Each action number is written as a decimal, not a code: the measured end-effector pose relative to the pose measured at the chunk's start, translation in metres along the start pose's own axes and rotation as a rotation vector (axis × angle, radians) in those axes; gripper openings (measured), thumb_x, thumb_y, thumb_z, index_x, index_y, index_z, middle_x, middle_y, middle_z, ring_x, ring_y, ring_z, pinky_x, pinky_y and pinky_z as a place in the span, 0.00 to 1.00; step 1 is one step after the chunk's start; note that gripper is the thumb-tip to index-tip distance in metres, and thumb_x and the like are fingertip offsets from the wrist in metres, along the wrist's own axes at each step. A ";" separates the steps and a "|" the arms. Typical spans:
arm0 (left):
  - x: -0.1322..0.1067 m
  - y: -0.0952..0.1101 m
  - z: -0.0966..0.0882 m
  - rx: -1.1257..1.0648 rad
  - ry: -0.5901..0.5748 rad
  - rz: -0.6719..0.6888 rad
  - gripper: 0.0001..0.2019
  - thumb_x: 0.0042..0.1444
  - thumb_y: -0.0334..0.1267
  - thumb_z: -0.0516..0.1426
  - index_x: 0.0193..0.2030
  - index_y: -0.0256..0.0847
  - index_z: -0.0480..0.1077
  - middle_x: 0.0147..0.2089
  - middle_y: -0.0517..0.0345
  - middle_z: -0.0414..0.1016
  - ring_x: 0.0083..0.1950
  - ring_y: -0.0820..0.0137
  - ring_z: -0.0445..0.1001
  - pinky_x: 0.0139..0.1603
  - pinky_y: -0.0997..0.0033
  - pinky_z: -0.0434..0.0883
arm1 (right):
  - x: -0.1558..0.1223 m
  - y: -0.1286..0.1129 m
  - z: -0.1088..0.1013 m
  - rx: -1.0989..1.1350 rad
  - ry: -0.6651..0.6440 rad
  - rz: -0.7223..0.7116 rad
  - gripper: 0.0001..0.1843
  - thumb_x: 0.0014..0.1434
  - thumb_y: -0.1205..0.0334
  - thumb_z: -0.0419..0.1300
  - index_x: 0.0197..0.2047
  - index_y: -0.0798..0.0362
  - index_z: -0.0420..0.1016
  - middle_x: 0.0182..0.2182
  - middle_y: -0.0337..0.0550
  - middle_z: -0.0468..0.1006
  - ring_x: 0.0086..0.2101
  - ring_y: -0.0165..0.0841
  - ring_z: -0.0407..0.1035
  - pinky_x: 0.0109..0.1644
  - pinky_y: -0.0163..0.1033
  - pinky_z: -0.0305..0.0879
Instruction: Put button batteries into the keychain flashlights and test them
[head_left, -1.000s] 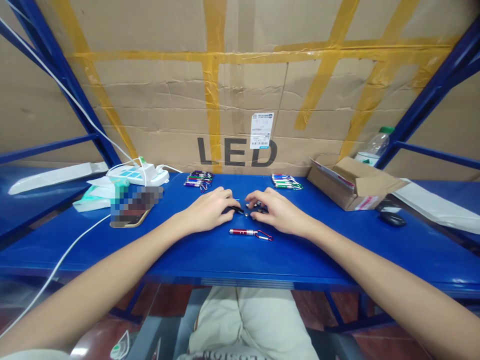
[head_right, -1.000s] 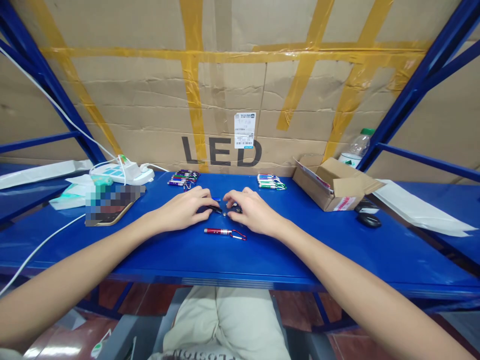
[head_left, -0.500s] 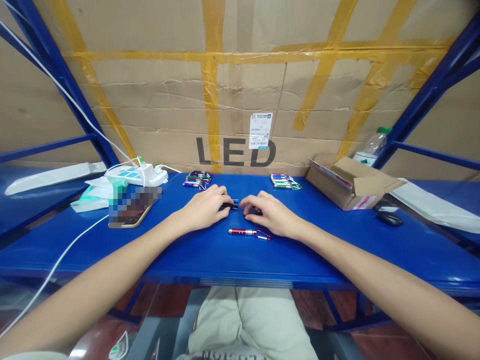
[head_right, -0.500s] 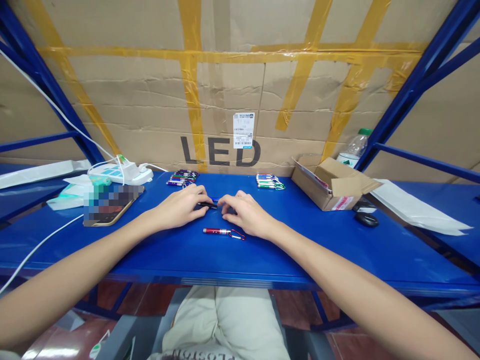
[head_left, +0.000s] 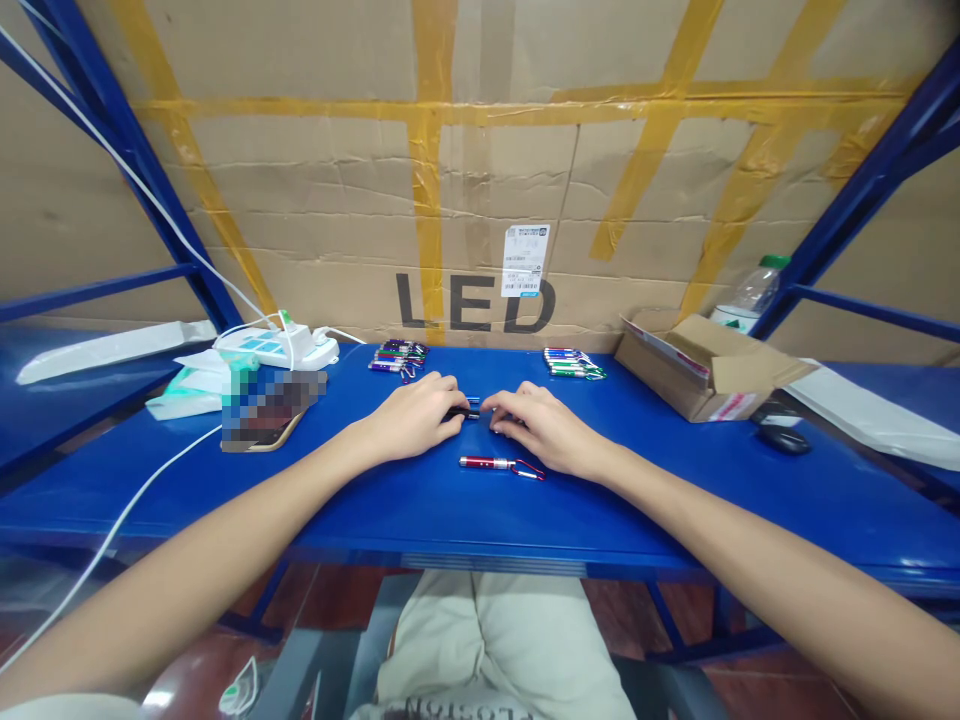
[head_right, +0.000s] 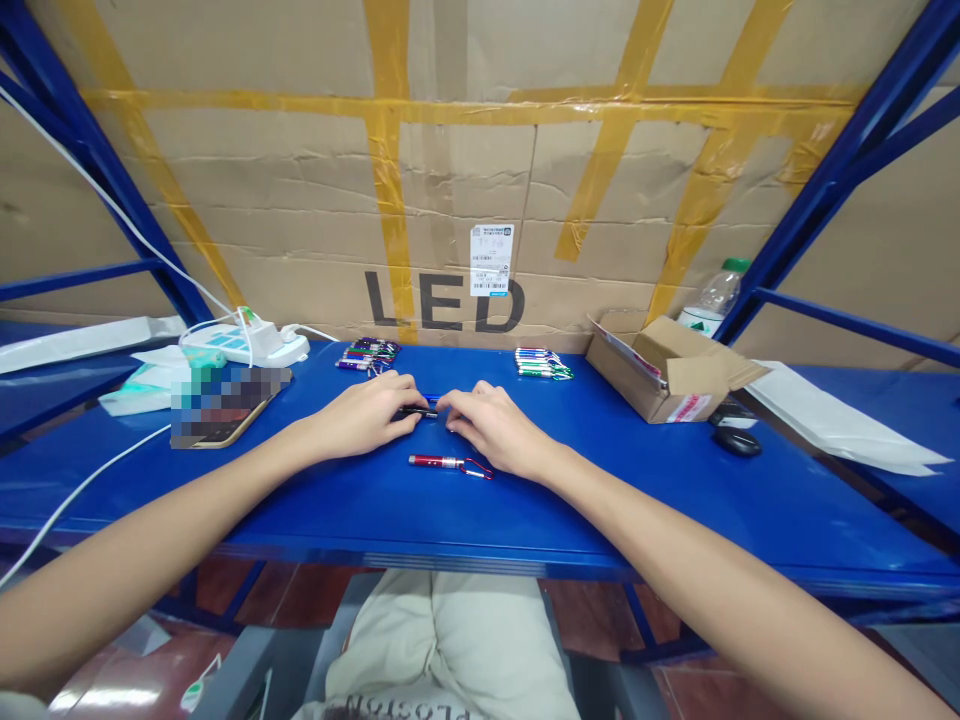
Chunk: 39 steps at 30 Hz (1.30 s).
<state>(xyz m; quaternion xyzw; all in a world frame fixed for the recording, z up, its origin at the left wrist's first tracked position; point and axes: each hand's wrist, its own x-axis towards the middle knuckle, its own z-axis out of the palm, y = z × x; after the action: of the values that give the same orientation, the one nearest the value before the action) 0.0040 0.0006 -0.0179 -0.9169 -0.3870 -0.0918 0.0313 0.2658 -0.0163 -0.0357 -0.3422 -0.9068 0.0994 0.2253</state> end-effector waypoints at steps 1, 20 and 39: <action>0.000 0.001 -0.001 0.001 -0.010 -0.005 0.16 0.75 0.41 0.54 0.60 0.39 0.80 0.52 0.47 0.77 0.56 0.55 0.74 0.55 0.59 0.72 | 0.000 0.000 0.000 -0.003 -0.001 0.004 0.13 0.78 0.62 0.56 0.61 0.46 0.76 0.49 0.47 0.86 0.50 0.47 0.70 0.55 0.53 0.67; 0.001 -0.003 0.003 -0.004 -0.020 0.006 0.15 0.75 0.40 0.55 0.60 0.39 0.78 0.54 0.48 0.78 0.58 0.54 0.74 0.57 0.59 0.72 | 0.004 0.000 0.006 -0.128 -0.010 0.049 0.14 0.80 0.62 0.50 0.59 0.48 0.76 0.52 0.49 0.85 0.49 0.46 0.70 0.54 0.51 0.57; 0.000 -0.001 0.001 -0.017 -0.013 -0.007 0.15 0.75 0.39 0.55 0.60 0.40 0.78 0.55 0.48 0.79 0.59 0.54 0.75 0.59 0.58 0.72 | 0.001 -0.006 -0.011 -0.004 -0.071 0.038 0.10 0.76 0.62 0.56 0.55 0.48 0.77 0.48 0.47 0.86 0.51 0.46 0.69 0.58 0.53 0.57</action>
<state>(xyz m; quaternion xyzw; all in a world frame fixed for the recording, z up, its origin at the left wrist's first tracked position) 0.0038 0.0012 -0.0187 -0.9165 -0.3895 -0.0891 0.0205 0.2676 -0.0198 -0.0237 -0.3561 -0.9078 0.1138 0.1902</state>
